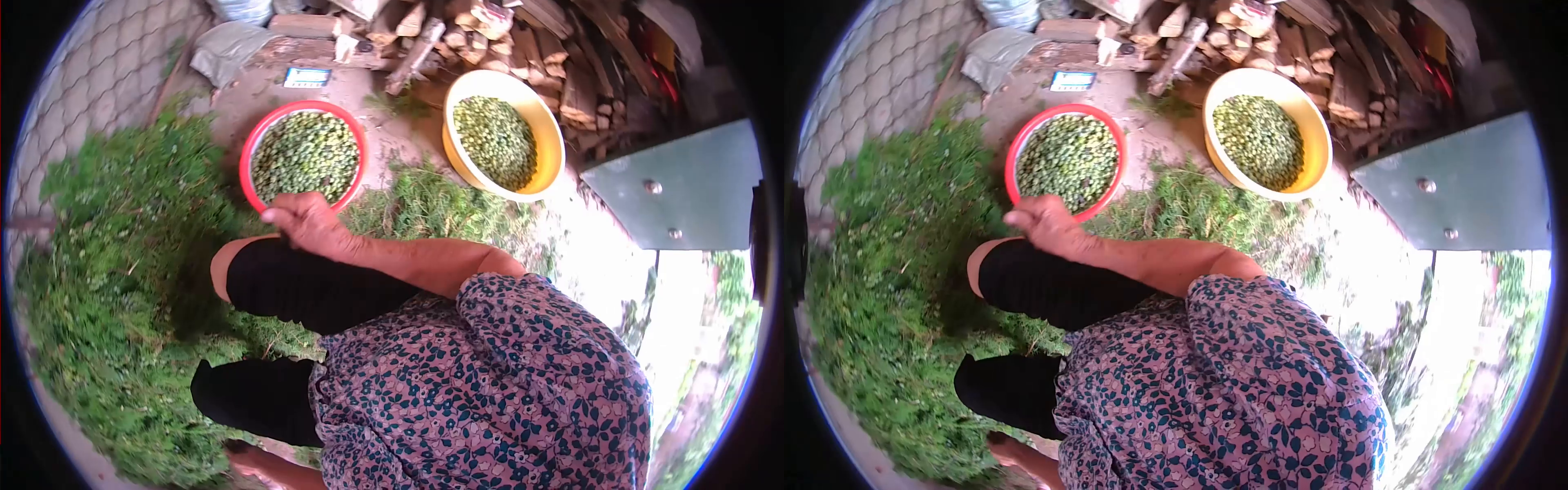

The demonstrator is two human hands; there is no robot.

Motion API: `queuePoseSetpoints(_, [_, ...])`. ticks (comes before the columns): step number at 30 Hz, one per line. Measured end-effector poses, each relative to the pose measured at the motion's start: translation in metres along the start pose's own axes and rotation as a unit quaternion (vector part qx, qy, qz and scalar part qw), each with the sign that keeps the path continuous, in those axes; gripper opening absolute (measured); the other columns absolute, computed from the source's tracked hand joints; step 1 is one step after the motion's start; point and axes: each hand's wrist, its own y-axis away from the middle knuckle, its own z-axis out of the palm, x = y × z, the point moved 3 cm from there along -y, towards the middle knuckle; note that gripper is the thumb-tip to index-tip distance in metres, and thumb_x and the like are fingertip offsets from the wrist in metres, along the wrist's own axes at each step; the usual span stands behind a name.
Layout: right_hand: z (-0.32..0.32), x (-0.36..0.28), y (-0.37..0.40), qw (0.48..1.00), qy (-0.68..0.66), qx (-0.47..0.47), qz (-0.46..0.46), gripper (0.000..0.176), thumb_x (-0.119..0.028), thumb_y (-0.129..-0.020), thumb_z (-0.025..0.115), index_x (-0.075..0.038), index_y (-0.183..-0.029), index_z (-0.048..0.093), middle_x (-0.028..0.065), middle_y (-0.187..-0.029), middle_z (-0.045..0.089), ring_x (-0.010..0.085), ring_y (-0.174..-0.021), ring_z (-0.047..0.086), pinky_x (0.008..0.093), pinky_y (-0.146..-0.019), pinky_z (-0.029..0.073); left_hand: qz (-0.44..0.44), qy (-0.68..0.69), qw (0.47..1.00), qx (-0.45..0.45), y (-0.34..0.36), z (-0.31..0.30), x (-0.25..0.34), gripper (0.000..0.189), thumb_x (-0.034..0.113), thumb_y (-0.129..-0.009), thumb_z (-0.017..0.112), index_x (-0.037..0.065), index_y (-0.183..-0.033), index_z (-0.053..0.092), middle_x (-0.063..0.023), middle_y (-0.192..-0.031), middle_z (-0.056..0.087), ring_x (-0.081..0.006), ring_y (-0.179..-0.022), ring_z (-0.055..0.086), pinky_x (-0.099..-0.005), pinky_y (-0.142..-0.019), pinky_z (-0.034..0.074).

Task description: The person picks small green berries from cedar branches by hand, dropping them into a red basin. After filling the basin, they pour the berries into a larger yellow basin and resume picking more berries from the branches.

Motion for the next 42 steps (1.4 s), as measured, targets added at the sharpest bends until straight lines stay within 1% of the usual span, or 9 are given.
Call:
queuePoseSetpoints(5, [-0.086,0.134,0.049,0.941,0.326,0.041,0.079,0.018,-0.017,-0.073,0.057,-0.004,-0.086,0.061,0.0171,-0.075,0.060,0.0335,-0.070,0.059,0.0397,-0.067,0.047,0.359,0.138,0.871,0.305,-0.011,-0.086,0.143,0.029,0.012,-0.082,0.048,0.002,-0.108,0.056,-0.0174,-0.107,0.057,-0.0267,-0.093,0.059,-0.0348,-0.079,0.048])
queuePoseSetpoints(8, [-0.123,0.204,0.113,0.864,0.463,-0.104,0.170,0.018,-0.017,-0.073,0.053,-0.004,-0.084,0.059,0.0155,-0.080,0.059,0.0322,-0.081,0.058,0.0408,-0.073,0.046,0.269,0.585,0.763,0.060,-0.012,-0.092,0.199,0.028,0.011,-0.085,0.047,-0.004,-0.107,0.054,-0.0145,-0.109,0.054,-0.0211,-0.092,0.058,-0.0302,-0.079,0.049])
queuePoseSetpoints(13, [-0.167,0.277,0.190,0.815,0.442,-0.126,0.352,0.019,-0.016,-0.071,0.051,-0.004,-0.081,0.061,0.0166,-0.083,0.060,0.0317,-0.086,0.058,0.0407,-0.078,0.045,0.419,0.430,0.800,0.004,0.026,-0.084,0.265,0.029,0.013,-0.087,0.046,-0.005,-0.108,0.054,-0.0152,-0.109,0.053,-0.0207,-0.093,0.055,-0.0307,-0.078,0.048])
queuePoseSetpoints(16, [-0.175,0.241,0.178,0.802,0.466,-0.107,0.357,0.016,-0.013,-0.073,0.050,-0.003,-0.075,0.062,0.0176,-0.084,0.060,0.0321,-0.085,0.058,0.0395,-0.077,0.046,0.330,0.501,0.787,-0.147,0.044,-0.076,0.285,0.030,0.012,-0.086,0.046,-0.005,-0.110,0.052,-0.0151,-0.107,0.054,-0.0208,-0.093,0.055,-0.0313,-0.076,0.047])
queuePoseSetpoints(18, [-0.203,0.232,0.170,0.850,0.319,0.072,0.413,0.020,-0.008,-0.073,0.053,-0.005,-0.090,0.061,0.0200,-0.098,0.056,0.0339,-0.088,0.056,0.0396,-0.072,0.048,0.321,0.488,0.788,-0.192,0.072,-0.085,0.302,0.032,0.013,-0.085,0.048,-0.006,-0.111,0.050,-0.0145,-0.105,0.055,-0.0200,-0.092,0.055,-0.0304,-0.075,0.046])
queuePoseSetpoints(21, [-0.238,0.178,0.133,0.782,0.529,0.274,0.183,0.028,-0.007,-0.075,0.054,-0.001,-0.102,0.054,0.0215,-0.102,0.052,0.0350,-0.092,0.052,0.0388,-0.076,0.045,0.231,0.549,0.728,-0.341,0.086,-0.075,0.312,0.034,0.015,-0.082,0.052,-0.007,-0.109,0.051,-0.0128,-0.099,0.057,-0.0179,-0.088,0.055,-0.0295,-0.076,0.043])
queuePoseSetpoints(24, [-0.280,0.145,0.100,0.712,0.612,0.330,0.098,0.044,-0.008,-0.072,0.061,0.006,-0.110,0.045,0.0223,-0.105,0.050,0.0352,-0.099,0.048,0.0409,-0.082,0.041,0.220,0.523,0.734,-0.373,0.083,-0.066,0.310,0.033,0.013,-0.082,0.052,-0.007,-0.109,0.051,-0.0124,-0.099,0.057,-0.0176,-0.088,0.055,-0.0295,-0.078,0.043])
queuePoseSetpoints(28, [-0.351,0.194,0.083,0.762,0.513,0.165,0.360,0.045,-0.016,-0.071,0.061,-0.007,-0.114,0.050,0.0174,-0.101,0.057,0.0324,-0.094,0.055,0.0429,-0.079,0.044,0.271,0.515,0.718,-0.382,0.079,-0.051,0.316,0.032,0.013,-0.084,0.050,-0.004,-0.110,0.052,-0.0109,-0.102,0.058,-0.0173,-0.090,0.056,-0.0291,-0.078,0.043])
queuePoseSetpoints(42, [-0.322,0.180,0.081,0.729,0.573,0.232,0.294,0.032,-0.002,-0.070,0.047,-0.015,-0.094,0.064,0.0161,-0.080,0.062,0.0319,-0.078,0.060,0.0404,-0.067,0.048,0.287,0.509,0.740,-0.332,0.076,-0.074,0.355,0.031,0.014,-0.078,0.051,-0.006,-0.102,0.056,-0.0097,-0.091,0.061,-0.0144,-0.081,0.056,-0.0268,-0.071,0.043])
